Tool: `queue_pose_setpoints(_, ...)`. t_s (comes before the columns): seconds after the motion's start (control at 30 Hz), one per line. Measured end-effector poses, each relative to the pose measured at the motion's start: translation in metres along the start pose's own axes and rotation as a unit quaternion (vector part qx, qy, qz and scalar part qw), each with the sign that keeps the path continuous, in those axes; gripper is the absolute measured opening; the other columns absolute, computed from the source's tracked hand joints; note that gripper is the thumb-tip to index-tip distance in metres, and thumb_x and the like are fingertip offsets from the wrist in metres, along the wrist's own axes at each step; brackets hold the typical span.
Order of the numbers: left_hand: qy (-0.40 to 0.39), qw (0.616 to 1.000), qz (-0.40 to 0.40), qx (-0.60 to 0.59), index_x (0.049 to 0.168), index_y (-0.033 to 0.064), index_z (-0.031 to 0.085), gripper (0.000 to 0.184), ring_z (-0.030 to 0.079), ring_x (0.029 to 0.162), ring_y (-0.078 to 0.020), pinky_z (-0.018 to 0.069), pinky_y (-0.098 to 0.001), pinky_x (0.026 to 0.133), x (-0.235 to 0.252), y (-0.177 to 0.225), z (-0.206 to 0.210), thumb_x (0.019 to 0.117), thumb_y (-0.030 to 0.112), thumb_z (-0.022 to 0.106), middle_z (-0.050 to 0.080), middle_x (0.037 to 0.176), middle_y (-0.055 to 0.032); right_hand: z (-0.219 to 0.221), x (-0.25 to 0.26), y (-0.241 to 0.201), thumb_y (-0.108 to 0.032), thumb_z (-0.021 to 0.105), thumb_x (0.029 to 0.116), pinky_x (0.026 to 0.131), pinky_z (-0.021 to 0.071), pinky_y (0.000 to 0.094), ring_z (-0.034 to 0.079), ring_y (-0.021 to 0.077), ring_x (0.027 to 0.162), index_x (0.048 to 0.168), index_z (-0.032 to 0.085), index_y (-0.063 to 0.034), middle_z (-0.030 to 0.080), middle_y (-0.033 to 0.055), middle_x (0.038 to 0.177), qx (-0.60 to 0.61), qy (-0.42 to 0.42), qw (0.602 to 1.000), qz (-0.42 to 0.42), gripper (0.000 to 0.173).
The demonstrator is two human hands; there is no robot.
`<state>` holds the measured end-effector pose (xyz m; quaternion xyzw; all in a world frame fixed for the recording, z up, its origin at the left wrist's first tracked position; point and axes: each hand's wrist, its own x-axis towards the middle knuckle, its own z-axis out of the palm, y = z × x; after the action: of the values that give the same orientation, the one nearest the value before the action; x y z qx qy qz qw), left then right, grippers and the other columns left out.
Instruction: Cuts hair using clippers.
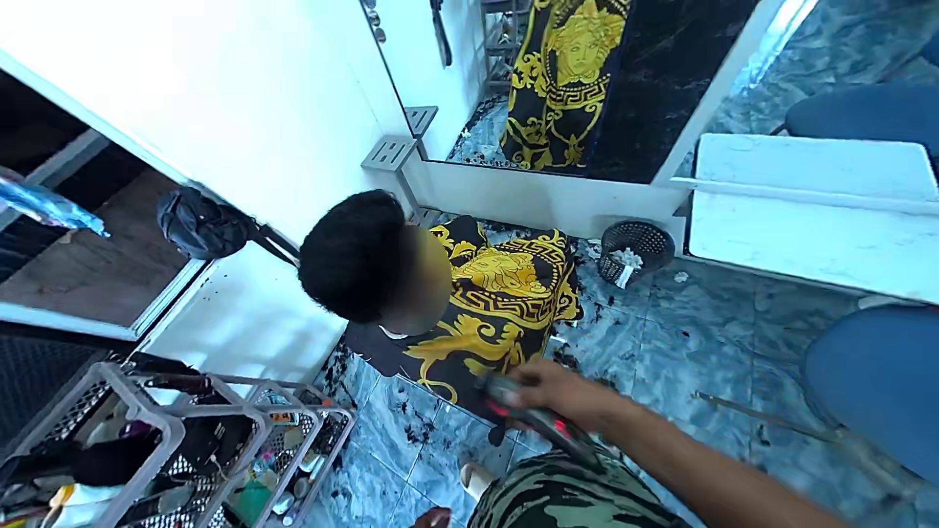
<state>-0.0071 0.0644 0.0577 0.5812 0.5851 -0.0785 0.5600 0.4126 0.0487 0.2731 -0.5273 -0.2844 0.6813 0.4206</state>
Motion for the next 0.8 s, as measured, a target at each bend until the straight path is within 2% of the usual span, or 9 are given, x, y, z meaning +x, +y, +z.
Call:
queue_pose_setpoints(0.1,0.191,0.972,0.059,-0.125,0.127,-0.0044,0.065,0.038,0.067,0.099,-0.0289,0.0546,-0.0487,0.087,-0.001,0.04,-0.011,0.1054,0.025,0.054,0.07,0.113,-0.0222,-0.07,-0.052,0.089,-0.032,0.056,0.1002,0.062,0.0614,0.038,0.07,0.0224,0.075,0.126,0.059,-0.0052,0.071,0.0124,0.096,0.193,0.154,0.966,0.071,0.038)
queue_pose_setpoints(0.17,0.289,0.94,0.13,-0.128,0.127,-0.004,0.064,0.04,0.069,0.102,-0.0271,0.0561,-0.0474,0.093,-0.011,0.103,-0.029,0.1052,0.028,0.055,0.071,0.113,-0.0199,-0.107,-0.081,0.127,-0.039,0.032,0.1096,0.06,0.0597,0.0308,0.07,0.0146,0.074,0.126,0.057,-0.015,0.071,0.004,0.095,0.309,0.231,0.922,0.036,0.038)
queue_pose_setpoints(0.23,0.365,0.889,0.265,-0.077,0.117,-0.0046,0.068,0.04,0.071,0.098,-0.0245,0.0579,-0.0452,0.09,-0.024,0.18,-0.049,0.1033,0.031,0.054,0.073,0.109,-0.0169,-0.141,-0.097,0.151,-0.054,0.034,0.1064,0.066,0.0619,0.0328,0.072,0.0134,0.082,0.118,0.064,-0.0234,0.073,-0.0004,0.099,0.398,0.233,0.886,-0.043,0.044)
queue_pose_setpoints(0.37,0.389,0.702,0.595,-0.044,0.091,0.0094,0.072,0.046,0.072,0.08,-0.0129,0.063,-0.0354,0.073,-0.045,0.339,-0.079,0.1074,0.045,0.048,0.074,0.087,-0.003,-0.19,-0.1,0.154,-0.067,0.04,0.1018,0.072,0.0621,0.0366,0.073,0.0148,0.086,0.118,0.07,-0.03,0.075,-0.0016,0.102,0.435,0.22,0.863,-0.133,0.05)
queue_pose_setpoints(0.43,0.43,0.603,0.669,-0.057,0.087,0.0109,0.07,0.043,0.071,0.082,-0.0121,0.062,-0.0341,0.074,-0.046,0.408,-0.079,0.1079,0.041,0.048,0.072,0.085,-0.0011,-0.206,-0.094,0.144,-0.067,0.044,0.1004,0.071,0.0623,0.0384,0.073,0.0168,0.085,0.122,0.071,-0.0305,0.075,0.0002,0.101,0.44,0.204,0.859,-0.163,0.05)
queue_pose_setpoints(0.5,0.485,0.546,0.676,-0.097,0.088,0.0051,0.07,0.04,0.069,0.087,-0.0155,0.0594,-0.036,0.08,-0.038,0.471,-0.069,0.1079,0.031,0.047,0.071,0.089,-0.0061,-0.218,-0.087,0.133,-0.067,0.043,0.1003,0.068,0.062,0.0384,0.073,0.0178,0.083,0.123,0.07,-0.0294,0.076,0.0014,0.102,0.445,0.184,0.858,-0.177,0.052)
queue_pose_setpoints(0.57,0.492,0.547,0.665,-0.125,0.091,-0.0003,0.067,0.029,0.066,0.086,-0.0167,0.0582,-0.0354,0.078,-0.026,0.526,-0.047,0.1041,0.02,0.051,0.067,0.09,-0.0097,-0.225,-0.082,0.125,-0.072,0.041,0.0979,0.064,0.0612,0.0378,0.073,0.0176,0.08,0.122,0.071,-0.029,0.076,0.0015,0.1,0.434,0.172,0.868,-0.166,0.058)
queue_pose_setpoints(0.67,0.373,0.645,0.666,-0.031,0.106,-0.0035,0.071,0.027,0.069,0.084,-0.0155,0.0618,-0.0366,0.078,-0.019,0.559,0.012,0.0969,0.021,0.064,0.071,0.091,-0.0094,-0.23,-0.076,0.121,-0.069,0.04,0.1007,0.058,0.0593,0.0346,0.07,0.0148,0.071,0.116,0.072,-0.0275,0.075,-0.0005,0.093,0.395,0.195,0.889,-0.124,0.054)
queue_pose_setpoints(0.8,0.278,0.704,0.653,0.004,0.104,-0.0004,0.074,0.032,0.065,0.063,-0.0132,0.0577,-0.0349,0.062,0.008,0.485,0.079,0.0986,0.03,0.064,0.069,0.074,-0.0053,-0.232,-0.077,0.137,-0.055,0.042,0.1066,0.049,0.0572,0.0319,0.067,0.0118,0.058,0.108,0.068,-0.0247,0.072,-0.0026,0.079,0.35,0.281,0.892,-0.053,0.04)
